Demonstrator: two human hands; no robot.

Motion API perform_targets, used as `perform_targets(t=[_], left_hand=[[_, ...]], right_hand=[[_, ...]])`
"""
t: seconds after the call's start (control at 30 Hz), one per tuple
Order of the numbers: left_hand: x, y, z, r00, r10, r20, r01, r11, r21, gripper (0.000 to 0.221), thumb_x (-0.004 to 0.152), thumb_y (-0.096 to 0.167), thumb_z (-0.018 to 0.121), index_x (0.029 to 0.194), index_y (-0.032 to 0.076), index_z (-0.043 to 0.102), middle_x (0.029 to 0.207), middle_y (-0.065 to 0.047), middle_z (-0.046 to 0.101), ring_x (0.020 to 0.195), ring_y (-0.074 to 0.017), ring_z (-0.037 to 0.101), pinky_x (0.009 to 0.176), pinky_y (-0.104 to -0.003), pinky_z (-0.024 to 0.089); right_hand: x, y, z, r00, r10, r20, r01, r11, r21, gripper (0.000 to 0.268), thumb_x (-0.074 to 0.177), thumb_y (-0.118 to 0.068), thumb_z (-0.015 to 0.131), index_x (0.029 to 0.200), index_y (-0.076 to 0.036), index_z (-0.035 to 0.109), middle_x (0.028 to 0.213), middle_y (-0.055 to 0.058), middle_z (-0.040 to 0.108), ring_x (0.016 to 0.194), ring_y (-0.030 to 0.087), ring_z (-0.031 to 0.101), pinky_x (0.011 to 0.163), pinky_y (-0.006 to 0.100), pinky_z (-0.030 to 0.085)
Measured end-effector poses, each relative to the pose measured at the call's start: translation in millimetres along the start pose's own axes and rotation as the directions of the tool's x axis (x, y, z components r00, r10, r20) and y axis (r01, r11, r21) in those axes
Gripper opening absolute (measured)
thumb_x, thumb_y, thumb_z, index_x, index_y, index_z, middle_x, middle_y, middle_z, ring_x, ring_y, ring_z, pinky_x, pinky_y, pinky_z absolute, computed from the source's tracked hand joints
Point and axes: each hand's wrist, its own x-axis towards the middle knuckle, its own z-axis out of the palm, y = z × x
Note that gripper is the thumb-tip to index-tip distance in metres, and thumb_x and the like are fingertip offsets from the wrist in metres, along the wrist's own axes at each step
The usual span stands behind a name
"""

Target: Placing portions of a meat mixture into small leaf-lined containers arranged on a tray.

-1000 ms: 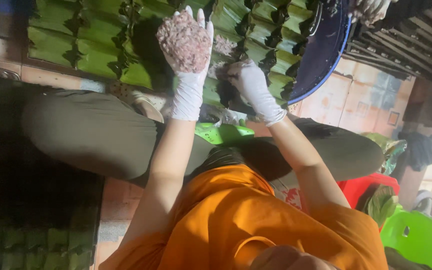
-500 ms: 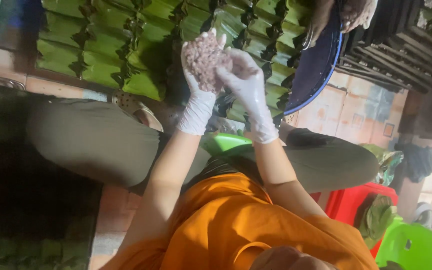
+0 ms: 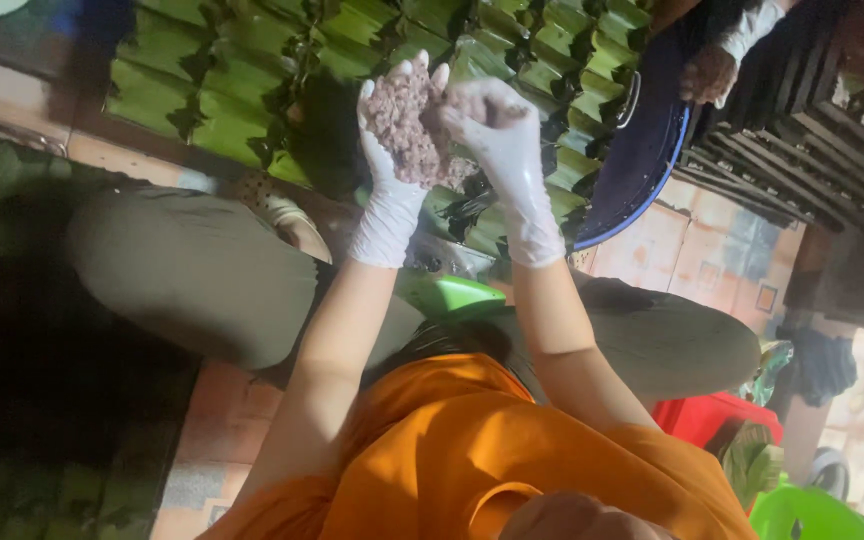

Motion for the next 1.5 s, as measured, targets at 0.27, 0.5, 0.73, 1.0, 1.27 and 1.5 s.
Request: perform_targets(t=[0.27,0.5,0.73,1.0,1.27,1.5], left_hand=[[-6,37,7,0.985,0.081,0.154,-0.081,0.997,-0.002,0.051,0.114,0.046,0.044,0.147,0.009,0.056,0.159,-0.012,0.053,0.147,-0.0304,0.047,0.129,-0.053,0.033],[-4,65,21,0.955,0.215,-0.206,-0.228,0.973,-0.041,0.061,0.103,0.051,0.048,0.151,0.013,0.046,0.161,-0.009,0.042,0.150,-0.0351,0.036,0.127,-0.056,0.025],[-10,66,13,0.937,0.236,-0.258,-0.260,0.963,-0.065,0.058,0.103,0.052,0.049,0.148,0.016,0.049,0.160,-0.005,0.044,0.151,-0.0341,0.035,0.128,-0.056,0.024],[-10,62,12,0.950,0.240,-0.197,-0.245,0.970,0.002,0.056,0.104,0.051,0.052,0.147,0.015,0.052,0.159,-0.006,0.047,0.151,-0.0344,0.037,0.129,-0.055,0.025],[-9,63,13,0.943,0.231,-0.241,-0.249,0.967,-0.047,0.055,0.103,0.052,0.053,0.144,0.016,0.054,0.156,-0.006,0.048,0.149,-0.0344,0.039,0.128,-0.057,0.025],[-6,55,-2,0.958,0.241,-0.153,-0.239,0.971,0.029,0.056,0.105,0.051,0.051,0.145,0.012,0.056,0.159,-0.008,0.049,0.150,-0.0341,0.041,0.130,-0.055,0.028]], right_hand=[[39,-3,10,0.991,0.004,0.134,-0.012,0.998,0.061,0.016,0.084,0.001,0.081,0.095,-0.007,0.074,0.092,-0.003,0.073,0.083,0.006,0.067,0.082,0.023,0.059],[105,126,7,0.989,0.024,0.149,0.022,0.954,-0.300,0.014,0.085,-0.011,0.078,0.094,0.000,0.076,0.087,0.007,0.076,0.075,0.014,0.070,0.071,0.027,0.057],[95,160,17,0.906,-0.183,0.382,0.411,0.598,-0.688,0.010,0.082,-0.009,0.078,0.091,-0.004,0.079,0.091,0.019,0.076,0.083,0.035,0.072,0.077,0.040,0.057],[82,133,35,0.942,-0.152,0.298,0.305,0.754,-0.581,0.013,0.083,-0.009,0.074,0.095,-0.005,0.077,0.105,0.015,0.073,0.097,0.032,0.072,0.086,0.038,0.057],[65,136,5,0.926,-0.215,0.311,0.374,0.632,-0.678,0.013,0.078,-0.010,0.075,0.090,-0.010,0.079,0.113,0.012,0.075,0.101,0.031,0.071,0.085,0.039,0.056],[42,54,15,0.962,0.066,0.264,0.078,0.863,-0.500,0.011,0.092,-0.014,0.078,0.103,-0.010,0.079,0.106,0.005,0.078,0.095,0.020,0.073,0.088,0.033,0.058]])
